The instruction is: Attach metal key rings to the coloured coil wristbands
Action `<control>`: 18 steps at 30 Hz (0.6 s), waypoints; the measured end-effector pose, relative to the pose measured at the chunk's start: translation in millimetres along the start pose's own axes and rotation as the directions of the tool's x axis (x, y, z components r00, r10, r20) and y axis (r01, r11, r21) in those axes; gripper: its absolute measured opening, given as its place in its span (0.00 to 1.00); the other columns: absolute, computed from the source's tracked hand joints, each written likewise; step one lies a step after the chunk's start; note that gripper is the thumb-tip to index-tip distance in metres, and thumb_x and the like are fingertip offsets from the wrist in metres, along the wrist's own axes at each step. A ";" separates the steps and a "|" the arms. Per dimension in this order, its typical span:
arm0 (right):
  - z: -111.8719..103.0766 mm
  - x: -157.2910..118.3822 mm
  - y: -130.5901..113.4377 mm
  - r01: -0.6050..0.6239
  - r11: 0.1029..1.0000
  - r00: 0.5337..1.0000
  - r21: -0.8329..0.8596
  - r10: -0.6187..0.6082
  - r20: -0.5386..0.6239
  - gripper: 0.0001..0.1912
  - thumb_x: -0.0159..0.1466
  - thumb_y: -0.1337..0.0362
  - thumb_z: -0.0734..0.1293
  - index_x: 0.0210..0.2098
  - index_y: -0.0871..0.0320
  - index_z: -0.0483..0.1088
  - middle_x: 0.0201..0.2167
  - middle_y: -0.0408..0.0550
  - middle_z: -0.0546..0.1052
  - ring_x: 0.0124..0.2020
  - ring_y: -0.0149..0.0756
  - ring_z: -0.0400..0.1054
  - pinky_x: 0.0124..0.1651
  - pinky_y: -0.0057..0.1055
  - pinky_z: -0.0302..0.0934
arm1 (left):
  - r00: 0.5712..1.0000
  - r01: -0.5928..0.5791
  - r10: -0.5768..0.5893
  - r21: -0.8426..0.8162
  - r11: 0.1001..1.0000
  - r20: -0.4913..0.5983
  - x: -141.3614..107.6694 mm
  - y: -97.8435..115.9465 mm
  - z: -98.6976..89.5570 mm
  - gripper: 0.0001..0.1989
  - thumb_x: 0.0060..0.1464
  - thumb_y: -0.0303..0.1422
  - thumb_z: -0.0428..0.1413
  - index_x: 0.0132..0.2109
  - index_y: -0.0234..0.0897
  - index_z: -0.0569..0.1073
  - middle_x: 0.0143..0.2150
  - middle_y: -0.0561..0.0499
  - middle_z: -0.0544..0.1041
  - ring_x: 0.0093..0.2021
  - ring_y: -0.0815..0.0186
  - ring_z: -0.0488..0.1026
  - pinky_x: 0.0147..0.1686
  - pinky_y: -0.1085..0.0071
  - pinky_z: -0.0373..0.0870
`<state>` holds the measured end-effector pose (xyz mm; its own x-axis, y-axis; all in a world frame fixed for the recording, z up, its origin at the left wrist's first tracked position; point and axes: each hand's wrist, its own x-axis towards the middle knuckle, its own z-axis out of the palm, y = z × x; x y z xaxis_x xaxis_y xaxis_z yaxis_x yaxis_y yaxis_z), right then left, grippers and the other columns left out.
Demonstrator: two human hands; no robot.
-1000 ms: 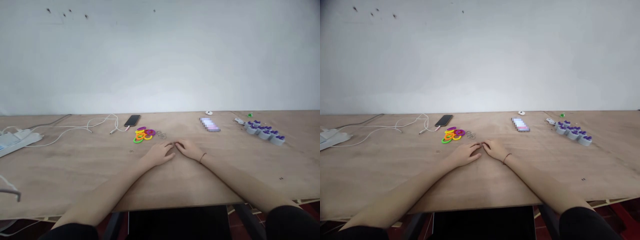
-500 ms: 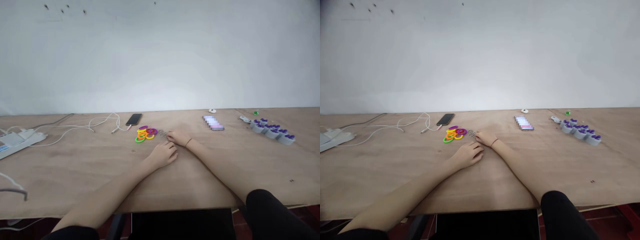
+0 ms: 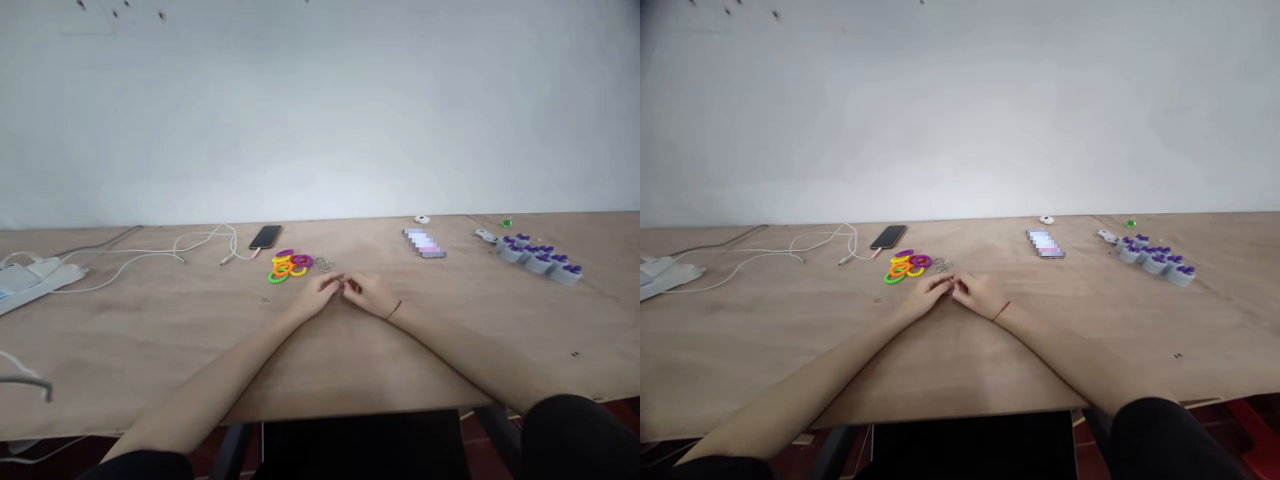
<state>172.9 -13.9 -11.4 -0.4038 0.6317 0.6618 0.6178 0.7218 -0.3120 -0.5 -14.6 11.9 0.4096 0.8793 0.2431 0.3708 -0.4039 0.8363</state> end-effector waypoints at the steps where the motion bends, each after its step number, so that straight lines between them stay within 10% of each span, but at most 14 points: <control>1: -3.0 -2.4 -2.7 0.022 0.999 1.000 -0.040 -0.022 -0.001 0.06 0.60 0.65 0.59 0.33 0.58 0.67 0.23 0.43 0.72 0.22 0.27 0.63 0.27 0.24 0.53 | 0.999 -0.012 0.015 -0.075 0.997 0.041 -1.2 2.9 3.6 0.15 0.54 0.34 0.48 0.48 0.37 0.71 0.48 0.49 0.74 0.50 0.62 0.69 0.52 0.63 0.64; 7: -17.8 -8.0 -7.9 0.103 0.960 0.994 -0.260 -0.112 -0.019 0.08 0.61 0.67 0.56 0.32 0.59 0.66 0.22 0.44 0.70 0.22 0.29 0.62 0.25 0.27 0.48 | 0.999 0.053 -0.048 -0.338 0.940 0.022 -7.5 16.1 21.6 0.20 0.52 0.39 0.52 0.50 0.33 0.69 0.47 0.46 0.74 0.47 0.61 0.71 0.49 0.65 0.67; 18: -26.3 -1.8 -14.7 0.094 0.955 0.994 -0.280 -0.106 -0.029 0.08 0.61 0.66 0.57 0.30 0.59 0.65 0.22 0.44 0.71 0.21 0.28 0.61 0.24 0.27 0.45 | 0.991 -0.013 -0.009 -0.169 0.986 -0.132 -6.0 26.7 24.3 0.15 0.53 0.32 0.48 0.45 0.32 0.72 0.44 0.47 0.76 0.44 0.62 0.72 0.46 0.66 0.68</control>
<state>182.3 -33.2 10.0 -0.4475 0.5432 0.7104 0.7413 0.6697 -0.0451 27.1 -36.8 20.8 0.2928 0.9086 0.2979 0.2193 -0.3671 0.9040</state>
